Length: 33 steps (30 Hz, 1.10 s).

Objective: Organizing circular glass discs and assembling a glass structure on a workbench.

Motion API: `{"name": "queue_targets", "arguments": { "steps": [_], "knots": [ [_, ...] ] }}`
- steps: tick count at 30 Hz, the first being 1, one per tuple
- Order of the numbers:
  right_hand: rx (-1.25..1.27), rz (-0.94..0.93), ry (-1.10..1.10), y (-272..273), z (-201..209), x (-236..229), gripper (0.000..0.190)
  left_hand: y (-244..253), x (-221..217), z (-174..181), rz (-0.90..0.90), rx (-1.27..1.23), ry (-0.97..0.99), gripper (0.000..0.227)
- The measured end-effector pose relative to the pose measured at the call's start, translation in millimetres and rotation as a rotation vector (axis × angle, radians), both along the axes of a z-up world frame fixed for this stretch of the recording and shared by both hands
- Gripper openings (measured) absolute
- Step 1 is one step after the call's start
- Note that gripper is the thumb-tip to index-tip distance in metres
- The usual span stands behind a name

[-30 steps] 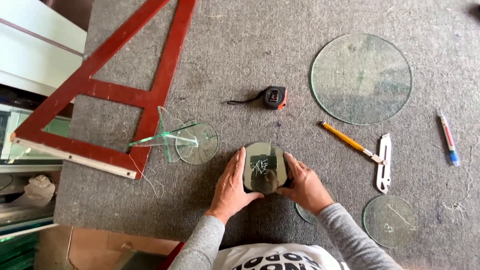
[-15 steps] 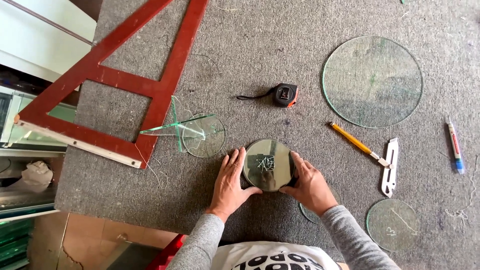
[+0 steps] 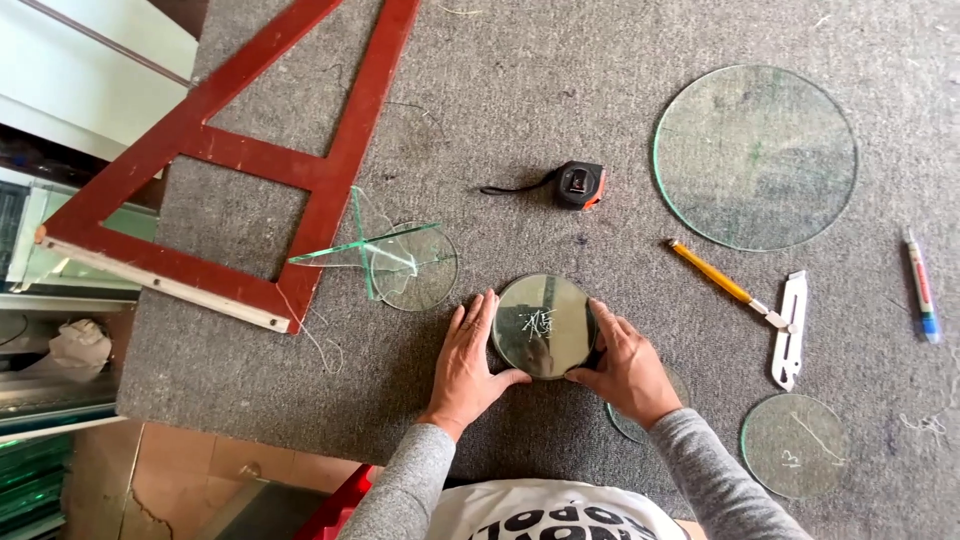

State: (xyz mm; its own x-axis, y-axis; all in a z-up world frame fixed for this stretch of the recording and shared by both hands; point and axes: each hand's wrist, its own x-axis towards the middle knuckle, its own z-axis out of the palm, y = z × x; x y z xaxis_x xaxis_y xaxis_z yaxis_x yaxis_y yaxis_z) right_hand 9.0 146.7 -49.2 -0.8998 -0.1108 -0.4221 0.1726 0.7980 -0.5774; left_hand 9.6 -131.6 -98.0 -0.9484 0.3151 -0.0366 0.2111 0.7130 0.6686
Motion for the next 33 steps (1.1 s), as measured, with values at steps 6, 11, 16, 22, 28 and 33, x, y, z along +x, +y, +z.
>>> {"name": "queue_targets", "arguments": {
  "steps": [6,11,16,22,28,33],
  "knots": [
    [-0.306,-0.059,0.154,11.3,-37.7,10.9,0.117,-8.7,-1.6,8.5,-0.019,-0.002,0.019,0.147],
    [-0.403,-0.521,0.178,65.5,26.4,40.5,0.076,-2.1,2.2,11.2,-0.024,-0.007,0.063,0.141],
    [0.279,-0.662,0.164,193.0,9.2,139.4,0.107,3.7,4.7,-1.4,-0.024,-0.050,0.109,0.144],
    [0.542,-0.532,0.020,218.4,-15.6,185.8,0.154,10.2,13.3,14.4,0.011,-0.029,0.051,0.152],
    [0.592,-0.687,-0.207,249.8,-22.8,167.6,0.107,17.8,50.8,39.9,0.222,-0.006,0.049,0.097],
    [0.191,-0.902,-0.194,268.0,26.4,197.9,0.027,22.6,74.6,39.6,0.187,0.121,0.066,0.037]
  ]
}}
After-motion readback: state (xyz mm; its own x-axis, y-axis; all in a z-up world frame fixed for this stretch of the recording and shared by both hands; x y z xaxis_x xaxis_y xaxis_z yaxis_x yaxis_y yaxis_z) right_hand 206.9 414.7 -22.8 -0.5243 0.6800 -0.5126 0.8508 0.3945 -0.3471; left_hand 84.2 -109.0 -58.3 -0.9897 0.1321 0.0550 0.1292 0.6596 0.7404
